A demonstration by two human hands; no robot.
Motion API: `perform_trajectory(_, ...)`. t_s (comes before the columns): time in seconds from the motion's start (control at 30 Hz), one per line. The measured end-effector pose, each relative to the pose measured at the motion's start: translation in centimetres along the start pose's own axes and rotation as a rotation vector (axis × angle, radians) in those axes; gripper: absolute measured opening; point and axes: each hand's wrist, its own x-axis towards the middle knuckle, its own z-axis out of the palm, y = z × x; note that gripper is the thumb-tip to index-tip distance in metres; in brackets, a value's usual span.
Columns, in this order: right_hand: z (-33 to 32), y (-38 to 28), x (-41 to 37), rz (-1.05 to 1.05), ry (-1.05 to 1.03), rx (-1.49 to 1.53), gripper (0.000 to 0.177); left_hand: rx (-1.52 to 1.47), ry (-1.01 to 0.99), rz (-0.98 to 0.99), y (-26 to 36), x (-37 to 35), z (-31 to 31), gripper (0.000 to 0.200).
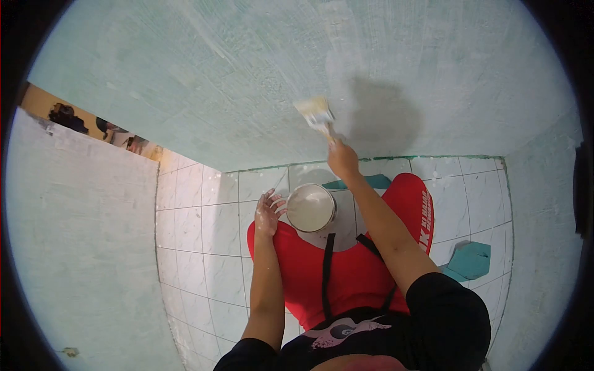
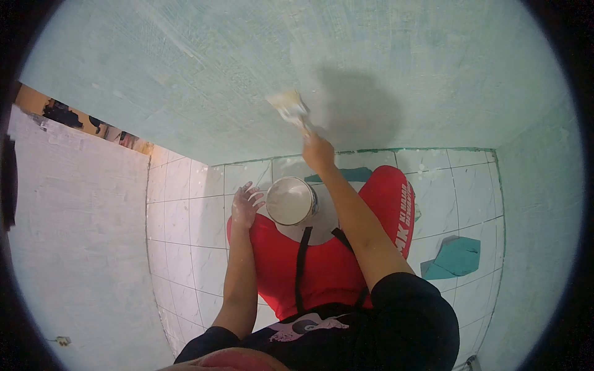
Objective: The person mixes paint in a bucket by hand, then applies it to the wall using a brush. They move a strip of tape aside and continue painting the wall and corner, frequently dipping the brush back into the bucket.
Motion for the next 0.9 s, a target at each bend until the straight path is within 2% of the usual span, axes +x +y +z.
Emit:
perform_trajectory(0.1, 3.1, 7.2, -4.6, 0.266, -0.229, -0.14, 0.03, 0.021, 0.006, 0.006, 0.1, -0.3, 0.1, 0.046)
perform_trajectory(0.17, 3.7, 9.5, -6.0, 0.427, -0.424, -0.195, 0.034, 0.005, 0.0, 0.005, 0.1, -0.5, 0.1, 0.046)
perform_trajectory(0.27, 5.6, 12.8, -6.2, 0.475, -0.51, -0.243, 0.034, -0.006, -0.012, 0.017, 0.2, -0.8, 0.2, 0.047)
perform_trajectory(0.4, 7.9, 17.0, -4.9, 0.462, -0.508, -0.214, 0.032, 0.001, -0.02, 0.03, 0.3, -0.9, 0.1, 0.046)
perform_trajectory(0.47, 7.3, 16.5, -4.3, 0.351, -0.468, -0.3, 0.032, -0.008, -0.014, 0.021, 0.4, -1.0, 0.1, 0.047)
perform_trajectory(0.5, 7.0, 16.1, -4.3, 0.355, -0.466, -0.302, 0.032, -0.017, -0.007, 0.014, 0.5, -1.0, 0.1, 0.047)
perform_trajectory(0.57, 4.7, 10.5, -3.5, 0.227, -0.395, -0.306, 0.03, -0.015, -0.012, 0.01, 0.6, -0.8, 0.1, 0.047)
perform_trajectory(0.63, 6.0, 8.5, -3.5, 0.251, -0.29, -0.211, 0.029, -0.015, -0.012, 0.0, 0.5, -0.6, 0.1, 0.047)
perform_trajectory(0.7, 3.2, 3.6, -3.3, 0.28, -0.331, -0.14, 0.028, -0.001, -0.027, -0.004, 0.4, -0.4, 0.1, 0.048)
perform_trajectory(0.8, 2.3, -0.1, -3.6, 0.051, -0.236, 0.04, 0.025, -0.009, -0.009, -0.025, 0.4, 0.0, 0.3, 0.048)
perform_trajectory(0.83, -0.7, -3.5, -3.7, -0.015, -0.207, 0.07, 0.023, -0.007, -0.009, -0.032, 0.4, 0.0, 0.4, 0.048)
perform_trajectory(0.9, -3.4, -7.2, -3.5, -0.028, -0.163, 0.175, 0.023, -0.023, -0.031, -0.026, 0.5, -0.1, 0.8, 0.047)
